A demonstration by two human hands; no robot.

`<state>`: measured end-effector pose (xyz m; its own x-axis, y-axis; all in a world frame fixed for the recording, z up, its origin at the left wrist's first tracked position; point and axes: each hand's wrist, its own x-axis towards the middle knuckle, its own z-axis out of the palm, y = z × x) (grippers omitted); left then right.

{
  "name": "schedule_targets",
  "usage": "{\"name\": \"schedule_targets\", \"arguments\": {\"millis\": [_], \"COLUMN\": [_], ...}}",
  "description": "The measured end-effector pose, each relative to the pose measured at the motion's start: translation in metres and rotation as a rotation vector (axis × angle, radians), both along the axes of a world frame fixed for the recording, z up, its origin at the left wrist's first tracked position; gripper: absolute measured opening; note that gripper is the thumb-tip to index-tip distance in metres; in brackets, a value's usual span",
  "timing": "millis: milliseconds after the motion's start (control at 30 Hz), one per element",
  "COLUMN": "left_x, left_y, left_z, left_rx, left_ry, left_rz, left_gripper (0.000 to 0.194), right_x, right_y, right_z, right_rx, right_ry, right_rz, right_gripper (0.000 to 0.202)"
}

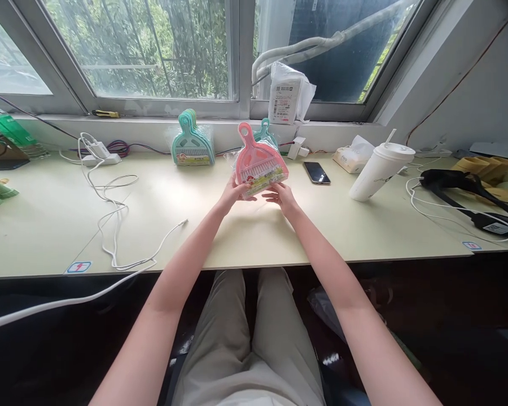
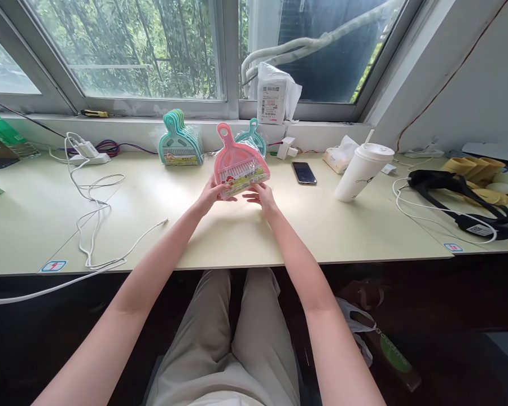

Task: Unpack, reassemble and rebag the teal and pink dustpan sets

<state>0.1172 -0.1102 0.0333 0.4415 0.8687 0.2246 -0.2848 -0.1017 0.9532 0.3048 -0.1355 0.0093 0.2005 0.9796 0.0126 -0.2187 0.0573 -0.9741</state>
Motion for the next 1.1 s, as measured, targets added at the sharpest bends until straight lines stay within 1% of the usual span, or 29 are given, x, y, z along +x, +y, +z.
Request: {"name": "schedule_targets", "arguments": {"millis": [67, 133, 167, 200, 267, 300, 333, 400, 433, 467, 567, 600, 733, 833, 967, 1033, 1100], "left_x": [-0.002, -0.004, -0.006, -0.008, -0.013, -0.016, -0.019, -0.024, -0.026, -0.027, -0.028, -0.027, -0.026, -0.027, -0.029, -0.030, -0.033], "left_y": [0.002, 0.008, 0.012, 0.017, 0.027, 0.031, 0.035, 0.040, 0.040, 0.040, 0.038, 0.037, 0.037, 0.040, 0.037, 0.033, 0.030], "left_z": [-0.001, -0.003, -0.004, -0.006, -0.009, -0.011, -0.012, -0.014, -0.015, -0.015, -0.015, -0.015, -0.017, -0.018, -0.016, -0.014, -0.012], "left_rx": [-0.003, -0.037, -0.063, -0.094, -0.160, -0.194, -0.223, -0.273, -0.294, -0.310, -0.346, -0.353, -0.366, -0.351, -0.341, -0.322, -0.278], "left_ry": [-0.001, -0.009, -0.017, -0.027, -0.047, -0.053, -0.057, -0.059, -0.056, -0.052, -0.037, -0.032, 0.018, 0.068, 0.105, 0.124, 0.148], "left_rz": [0.008, 0.035, 0.058, 0.086, 0.151, 0.180, 0.200, 0.214, 0.211, 0.205, 0.168, 0.144, 0.037, -0.007, -0.032, -0.059, -0.119], "left_gripper": [0.070, 0.067, 0.066, 0.066, 0.067, 0.066, 0.065, 0.063, 0.062, 0.061, 0.057, 0.057, 0.053, 0.049, 0.046, 0.049, 0.052], "right_x": [0.003, 0.008, 0.010, 0.012, 0.015, 0.016, 0.017, 0.017, 0.017, 0.017, 0.017, 0.018, 0.020, 0.019, 0.014, 0.012, 0.012], "right_y": [0.001, 0.001, 0.001, 0.000, -0.001, -0.002, -0.003, -0.003, -0.002, -0.001, 0.004, 0.006, 0.010, 0.009, 0.002, 0.000, -0.002], "right_z": [0.001, 0.001, 0.001, 0.001, 0.000, -0.001, -0.002, -0.003, -0.004, -0.005, -0.008, -0.009, -0.011, -0.010, -0.007, -0.007, -0.007], "right_rx": [-0.019, -0.042, -0.049, -0.040, 0.051, 0.132, 0.222, 0.373, 0.416, 0.442, 0.477, 0.486, 0.528, 0.564, 0.608, 0.585, 0.533], "right_ry": [-0.020, -0.079, -0.136, -0.214, -0.418, -0.528, -0.633, -0.800, -0.857, -0.892, -0.896, -0.878, -0.808, -0.805, -0.863, -0.920, -0.987], "right_rz": [0.026, 0.003, -0.053, -0.142, -0.332, -0.388, -0.403, -0.346, -0.316, -0.308, -0.359, -0.376, -0.414, -0.482, -0.527, -0.546, -0.582], "right_gripper": [0.023, 0.031, 0.035, 0.036, 0.027, 0.022, 0.026, 0.047, 0.051, 0.048, 0.015, 0.008, 0.010, 0.015, 0.018, 0.021, 0.024]}}
